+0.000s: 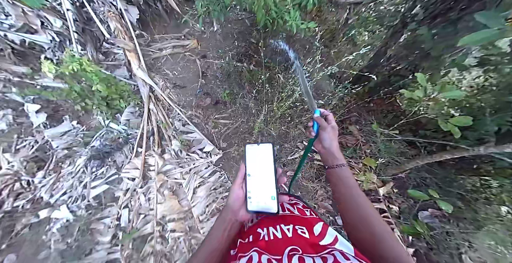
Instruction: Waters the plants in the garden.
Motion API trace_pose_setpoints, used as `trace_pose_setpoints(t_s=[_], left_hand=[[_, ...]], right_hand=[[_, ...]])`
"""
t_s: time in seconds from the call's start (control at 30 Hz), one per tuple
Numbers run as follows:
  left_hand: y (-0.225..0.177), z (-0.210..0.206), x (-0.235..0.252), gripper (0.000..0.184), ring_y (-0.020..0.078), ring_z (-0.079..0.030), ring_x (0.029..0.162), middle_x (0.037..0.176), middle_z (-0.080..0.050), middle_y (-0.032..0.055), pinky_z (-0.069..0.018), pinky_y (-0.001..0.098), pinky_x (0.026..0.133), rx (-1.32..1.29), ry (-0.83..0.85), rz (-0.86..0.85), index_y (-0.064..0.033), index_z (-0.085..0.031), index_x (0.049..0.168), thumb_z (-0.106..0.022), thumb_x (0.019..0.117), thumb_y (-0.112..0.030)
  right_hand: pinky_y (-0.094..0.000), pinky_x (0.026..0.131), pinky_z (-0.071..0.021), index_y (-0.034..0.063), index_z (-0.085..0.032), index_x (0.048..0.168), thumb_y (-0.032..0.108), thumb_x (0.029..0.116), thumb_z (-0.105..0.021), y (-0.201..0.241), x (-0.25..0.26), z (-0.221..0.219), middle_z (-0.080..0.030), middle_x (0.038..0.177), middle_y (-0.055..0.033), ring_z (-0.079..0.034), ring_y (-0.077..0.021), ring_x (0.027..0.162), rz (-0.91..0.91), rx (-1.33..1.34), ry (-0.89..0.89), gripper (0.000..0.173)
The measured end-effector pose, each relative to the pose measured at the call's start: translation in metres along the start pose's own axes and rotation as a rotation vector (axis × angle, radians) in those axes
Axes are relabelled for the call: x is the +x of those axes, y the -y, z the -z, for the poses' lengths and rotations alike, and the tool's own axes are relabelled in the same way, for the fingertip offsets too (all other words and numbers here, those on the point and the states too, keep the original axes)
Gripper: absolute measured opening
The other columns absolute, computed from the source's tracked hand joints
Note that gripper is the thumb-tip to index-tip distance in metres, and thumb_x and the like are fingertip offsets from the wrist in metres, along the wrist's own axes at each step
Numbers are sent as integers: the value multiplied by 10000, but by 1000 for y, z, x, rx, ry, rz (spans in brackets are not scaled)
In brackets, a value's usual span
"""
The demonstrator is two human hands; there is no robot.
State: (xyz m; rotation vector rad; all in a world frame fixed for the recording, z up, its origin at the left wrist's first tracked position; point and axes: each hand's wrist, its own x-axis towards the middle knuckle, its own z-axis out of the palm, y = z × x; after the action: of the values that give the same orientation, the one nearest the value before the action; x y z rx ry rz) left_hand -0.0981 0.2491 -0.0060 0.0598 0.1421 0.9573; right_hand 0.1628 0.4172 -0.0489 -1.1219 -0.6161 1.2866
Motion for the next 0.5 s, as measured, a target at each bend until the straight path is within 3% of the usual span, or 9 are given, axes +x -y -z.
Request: trace_pose_setpoints(t_s=[0.07, 0.37, 0.5], left_hand=[[-6, -3, -1, 704, 421, -607, 1238, 1393, -588, 219, -521, 619, 980, 36, -12, -44, -185, -562, 1423, -375, 985, -703], [-17, 5, -3, 655, 398, -594, 1255, 1410, -573, 209, -462, 630, 1046, 31, 116, -127, -144, -578, 1418, -599, 938, -589], [-15, 6, -3, 659, 396, -599, 1250, 1413, -572, 208, -469, 626, 1041, 24, 116, -134, -138, -581, 1413, -621, 929, -584]], right_hand=[[-198, 397, -434, 137, -492, 1299, 122, 1074, -464, -3, -3, 2, -579, 724, -14, -478, -63, 441, -9, -23, 21, 227], [-210, 406, -450, 165, -505, 1273, 151, 1072, -462, -8, -5, 4, -571, 715, 6, -486, -67, 449, -15, -26, 48, 206], [-211, 398, -450, 163, -503, 1282, 142, 1071, -460, -9, -4, 5, -577, 724, 3, -484, -72, 443, -17, -20, 48, 216]])
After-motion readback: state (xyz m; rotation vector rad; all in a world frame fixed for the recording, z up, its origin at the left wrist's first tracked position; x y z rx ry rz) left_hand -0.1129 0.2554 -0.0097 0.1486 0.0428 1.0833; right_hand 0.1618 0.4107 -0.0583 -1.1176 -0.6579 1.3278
